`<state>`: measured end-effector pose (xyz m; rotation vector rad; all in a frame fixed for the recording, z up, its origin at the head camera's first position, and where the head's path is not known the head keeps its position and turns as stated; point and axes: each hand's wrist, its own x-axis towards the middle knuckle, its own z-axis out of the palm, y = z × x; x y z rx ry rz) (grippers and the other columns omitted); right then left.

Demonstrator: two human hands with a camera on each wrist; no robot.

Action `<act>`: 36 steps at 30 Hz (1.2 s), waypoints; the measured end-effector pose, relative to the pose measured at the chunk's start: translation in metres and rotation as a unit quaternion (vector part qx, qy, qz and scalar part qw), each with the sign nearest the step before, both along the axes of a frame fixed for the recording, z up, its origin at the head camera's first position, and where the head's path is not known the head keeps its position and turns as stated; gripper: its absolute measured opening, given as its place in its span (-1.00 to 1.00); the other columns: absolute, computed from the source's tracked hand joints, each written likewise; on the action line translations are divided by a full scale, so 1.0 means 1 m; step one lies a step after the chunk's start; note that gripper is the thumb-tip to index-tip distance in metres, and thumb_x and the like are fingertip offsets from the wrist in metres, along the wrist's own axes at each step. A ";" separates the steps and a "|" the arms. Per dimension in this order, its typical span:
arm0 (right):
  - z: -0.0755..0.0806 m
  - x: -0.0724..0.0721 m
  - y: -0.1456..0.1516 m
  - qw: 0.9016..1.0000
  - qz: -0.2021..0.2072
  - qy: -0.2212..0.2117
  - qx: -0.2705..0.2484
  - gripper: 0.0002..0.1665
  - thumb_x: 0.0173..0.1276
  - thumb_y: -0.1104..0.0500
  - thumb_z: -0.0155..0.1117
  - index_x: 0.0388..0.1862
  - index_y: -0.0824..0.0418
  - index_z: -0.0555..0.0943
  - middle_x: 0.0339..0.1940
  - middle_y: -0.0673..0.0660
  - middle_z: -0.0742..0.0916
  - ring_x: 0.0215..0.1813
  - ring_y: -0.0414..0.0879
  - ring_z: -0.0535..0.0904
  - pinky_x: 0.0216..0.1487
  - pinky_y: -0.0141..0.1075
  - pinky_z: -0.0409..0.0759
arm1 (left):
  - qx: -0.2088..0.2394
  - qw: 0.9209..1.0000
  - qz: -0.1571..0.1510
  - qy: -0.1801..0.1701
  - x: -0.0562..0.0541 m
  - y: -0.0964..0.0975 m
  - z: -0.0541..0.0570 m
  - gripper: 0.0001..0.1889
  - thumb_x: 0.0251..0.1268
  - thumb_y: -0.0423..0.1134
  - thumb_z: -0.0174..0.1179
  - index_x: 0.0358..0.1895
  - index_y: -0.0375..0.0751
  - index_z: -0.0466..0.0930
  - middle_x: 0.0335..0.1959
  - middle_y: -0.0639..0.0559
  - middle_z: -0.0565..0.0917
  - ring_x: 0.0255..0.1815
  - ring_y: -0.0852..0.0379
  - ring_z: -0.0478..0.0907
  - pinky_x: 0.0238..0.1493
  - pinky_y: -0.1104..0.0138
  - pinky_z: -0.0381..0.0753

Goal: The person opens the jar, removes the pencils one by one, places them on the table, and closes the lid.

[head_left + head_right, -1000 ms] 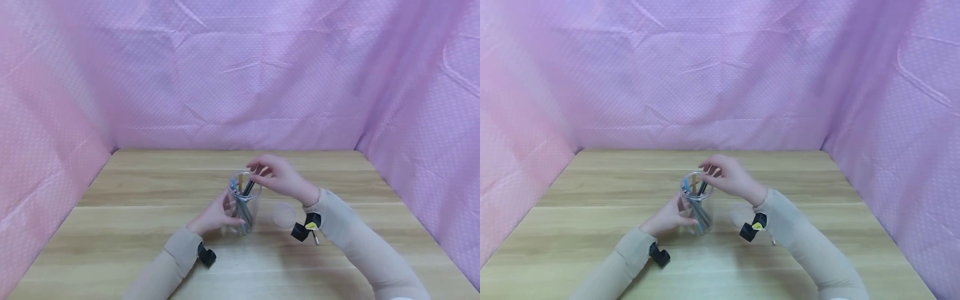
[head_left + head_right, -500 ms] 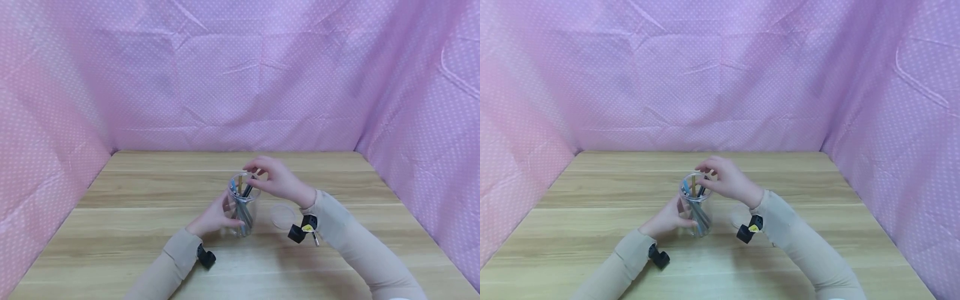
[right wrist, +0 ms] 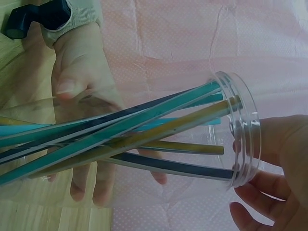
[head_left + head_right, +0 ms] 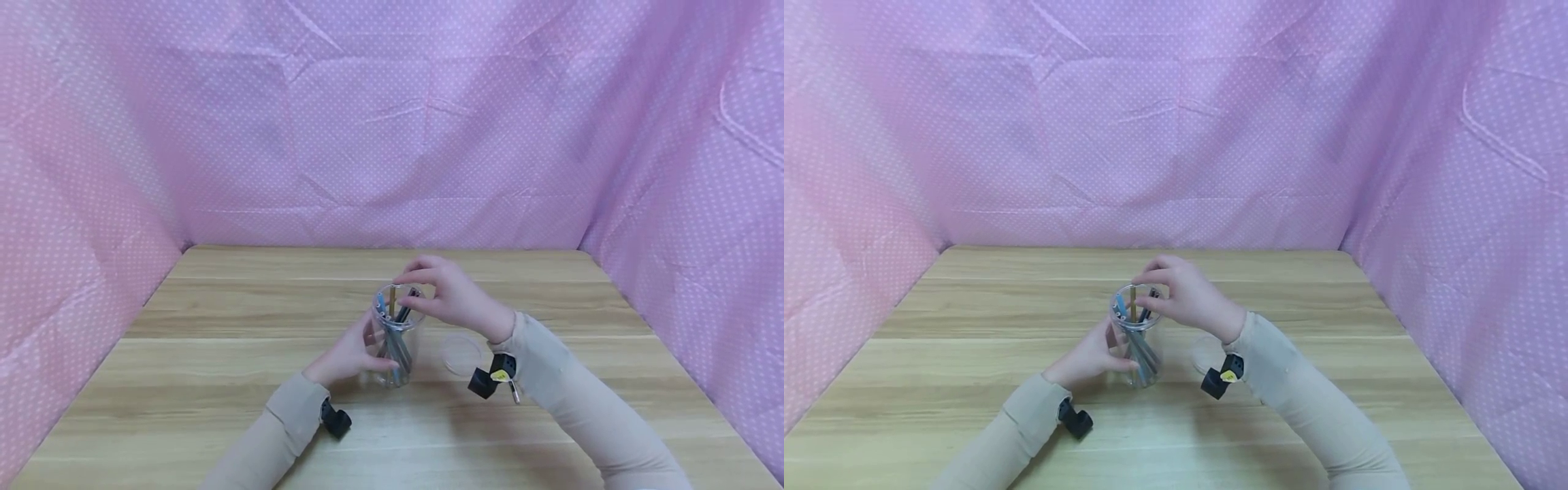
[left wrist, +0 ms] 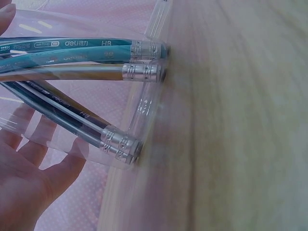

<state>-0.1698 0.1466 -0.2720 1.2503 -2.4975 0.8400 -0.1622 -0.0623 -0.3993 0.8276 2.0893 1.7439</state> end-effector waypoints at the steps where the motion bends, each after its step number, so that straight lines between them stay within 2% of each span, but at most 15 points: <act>1: 0.000 0.000 0.000 1.000 0.001 0.002 0.003 -0.67 0.13 0.22 0.42 -0.09 0.28 0.69 -0.15 0.17 0.66 -0.35 -0.14 0.46 -0.56 -0.48 0.45 | 0.000 1.000 -0.001 -0.002 0.000 0.000 0.000 0.11 -0.07 -0.37 0.44 0.51 0.00 -0.15 0.46 -0.14 0.19 0.38 -0.24 0.25 0.35 -0.09 0.29; 5: 0.001 0.000 -0.002 1.000 -0.001 0.009 0.019 -0.67 0.14 0.21 0.42 -0.09 0.28 0.70 -0.14 0.17 0.65 -0.27 -0.07 0.51 -0.48 -0.46 0.50 | -0.004 1.000 -0.006 -0.009 -0.001 -0.002 -0.001 0.10 -0.03 -0.34 0.43 0.51 0.05 -0.16 0.49 -0.14 0.12 0.38 -0.28 0.23 0.36 -0.13 0.26; 10: 0.003 -0.001 -0.003 0.999 -0.012 0.023 0.037 -0.67 0.13 0.20 0.43 -0.10 0.27 0.71 -0.15 0.16 0.65 -0.20 -0.09 0.50 -0.33 -0.39 0.55 | -0.015 0.999 0.005 -0.031 -0.002 -0.002 0.001 0.12 -0.05 -0.31 0.44 0.51 0.18 -0.18 0.49 -0.10 0.13 0.38 -0.30 0.22 0.36 -0.11 0.25; 15: 0.003 -0.003 -0.003 0.999 -0.008 0.030 0.037 -0.68 0.12 0.21 0.43 -0.11 0.28 0.71 -0.17 0.16 0.64 -0.22 -0.11 0.48 -0.35 -0.34 0.57 | -0.022 0.999 0.013 -0.043 -0.002 -0.002 0.003 0.13 -0.06 -0.31 0.45 0.51 0.17 -0.18 0.48 -0.12 0.15 0.38 -0.31 0.21 0.36 -0.11 0.26; 20: 0.003 -0.003 -0.006 0.999 -0.011 0.032 0.042 -0.67 0.11 0.21 0.44 -0.12 0.28 0.71 -0.19 0.15 0.64 -0.22 -0.11 0.49 -0.31 -0.37 0.56 | -0.024 0.999 0.016 -0.039 0.000 -0.003 0.004 0.12 -0.07 -0.29 0.46 0.51 0.14 -0.16 0.48 -0.11 0.15 0.37 -0.30 0.24 0.36 -0.09 0.28; 24: 0.004 -0.001 -0.007 0.998 -0.019 0.021 0.050 -0.67 0.12 0.20 0.44 -0.11 0.26 0.71 -0.17 0.14 0.63 -0.22 -0.11 0.47 -0.34 -0.34 0.57 | -0.021 0.999 0.014 -0.033 0.001 -0.003 0.004 0.12 -0.05 -0.30 0.45 0.51 0.09 -0.17 0.48 -0.13 0.14 0.36 -0.31 0.25 0.35 -0.10 0.29; 29: 0.006 0.001 -0.008 0.998 -0.024 0.014 0.058 -0.66 0.13 0.19 0.44 -0.09 0.25 0.71 -0.17 0.13 0.61 -0.23 -0.12 0.46 -0.38 -0.41 0.52 | -0.021 0.999 0.014 -0.030 0.002 -0.003 0.004 0.12 -0.05 -0.31 0.44 0.52 0.08 -0.17 0.48 -0.11 0.13 0.36 -0.29 0.26 0.36 -0.08 0.29; 36: 0.006 0.001 -0.008 0.997 -0.026 0.021 0.068 -0.68 0.14 0.18 0.43 -0.10 0.24 0.72 -0.17 0.13 0.60 -0.23 -0.12 0.45 -0.35 -0.41 0.51 | -0.019 1.000 0.008 -0.022 0.001 -0.003 0.003 0.10 -0.04 -0.31 0.44 0.51 0.07 -0.15 0.48 -0.08 0.15 0.36 -0.26 0.26 0.36 -0.07 0.29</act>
